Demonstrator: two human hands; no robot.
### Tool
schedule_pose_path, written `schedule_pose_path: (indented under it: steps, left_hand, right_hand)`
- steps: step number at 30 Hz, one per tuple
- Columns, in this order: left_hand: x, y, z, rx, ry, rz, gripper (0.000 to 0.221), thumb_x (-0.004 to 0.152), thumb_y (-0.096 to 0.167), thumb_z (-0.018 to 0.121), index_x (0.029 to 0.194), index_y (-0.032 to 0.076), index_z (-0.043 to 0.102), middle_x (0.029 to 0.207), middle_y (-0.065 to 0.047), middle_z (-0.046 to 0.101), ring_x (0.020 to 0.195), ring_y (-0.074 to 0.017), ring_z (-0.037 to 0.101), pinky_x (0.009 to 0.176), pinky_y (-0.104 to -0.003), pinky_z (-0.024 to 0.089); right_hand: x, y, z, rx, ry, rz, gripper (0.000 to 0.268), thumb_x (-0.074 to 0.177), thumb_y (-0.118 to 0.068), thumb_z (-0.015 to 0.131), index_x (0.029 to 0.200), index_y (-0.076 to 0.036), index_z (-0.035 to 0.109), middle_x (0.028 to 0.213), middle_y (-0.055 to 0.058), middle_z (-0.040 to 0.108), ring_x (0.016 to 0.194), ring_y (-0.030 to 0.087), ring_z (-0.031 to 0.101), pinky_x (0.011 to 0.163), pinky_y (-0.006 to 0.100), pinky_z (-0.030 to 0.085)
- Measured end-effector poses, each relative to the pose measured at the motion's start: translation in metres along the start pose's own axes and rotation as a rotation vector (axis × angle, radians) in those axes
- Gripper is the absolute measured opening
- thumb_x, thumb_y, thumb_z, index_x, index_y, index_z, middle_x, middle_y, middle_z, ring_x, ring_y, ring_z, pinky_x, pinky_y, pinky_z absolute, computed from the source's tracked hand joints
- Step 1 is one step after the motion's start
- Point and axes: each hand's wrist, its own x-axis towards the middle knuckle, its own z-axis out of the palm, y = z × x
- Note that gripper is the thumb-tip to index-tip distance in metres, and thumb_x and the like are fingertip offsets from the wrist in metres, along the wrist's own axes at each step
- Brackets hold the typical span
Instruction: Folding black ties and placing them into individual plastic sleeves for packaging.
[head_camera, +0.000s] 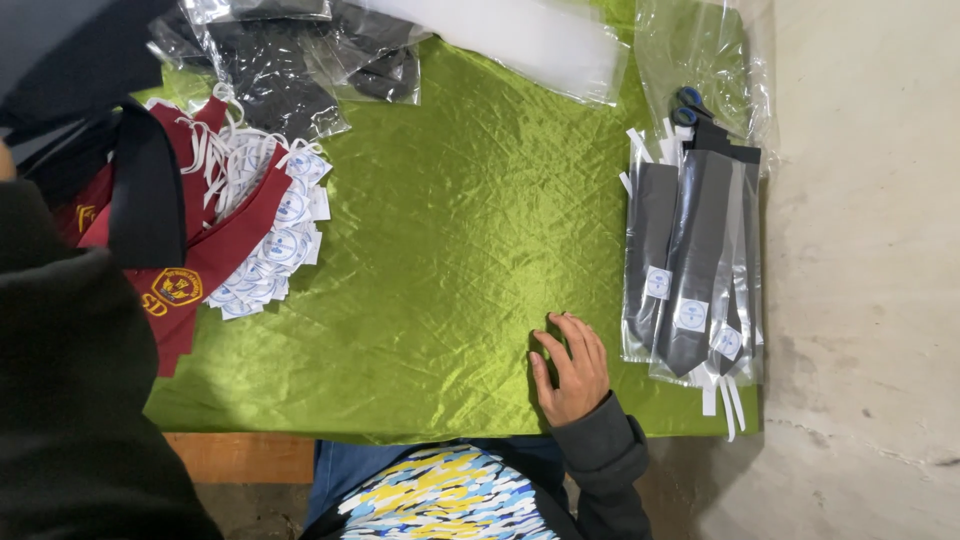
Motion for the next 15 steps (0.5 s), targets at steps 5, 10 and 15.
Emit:
schedule_pose_path:
  steps: [5,10,15]
  left_hand:
    - [-0.004,-0.007,-0.010,-0.245,0.058,0.009,0.030,0.116,-0.007,0.060,0.143,-0.008,0.072,0.126,-0.027,0.071,0.114,-0.0409,0.068,0.100,-0.044,0.052]
    - [0.022,0.002,-0.007,0.028,-0.117,0.099,0.059,0.121,0.048,0.083,0.147,-0.004,0.074,0.123,-0.020,0.070,0.110,-0.0353,0.065,0.088,-0.040,0.054]
    - [0.031,0.002,0.021,0.410,-0.297,0.108,0.098,0.100,0.099,0.059,0.155,0.017,0.064,0.110,-0.010,0.080,0.087,-0.0213,0.077,0.066,-0.030,0.060]
  right_hand:
    - [0.013,-0.013,-0.013,0.017,0.027,-0.011,0.026,0.101,-0.022,0.061,0.121,-0.011,0.072,0.137,0.013,0.065,0.131,0.036,0.060,0.111,0.054,0.047]
    - [0.013,-0.014,-0.013,0.015,0.034,-0.013,0.025,0.100,-0.022,0.062,0.121,-0.010,0.072,0.136,0.013,0.065,0.130,0.036,0.060,0.111,0.053,0.047]
    - [0.012,-0.012,-0.012,0.010,0.030,-0.015,0.027,0.101,-0.023,0.062,0.123,-0.010,0.071,0.138,0.013,0.064,0.131,0.036,0.060,0.111,0.053,0.047]
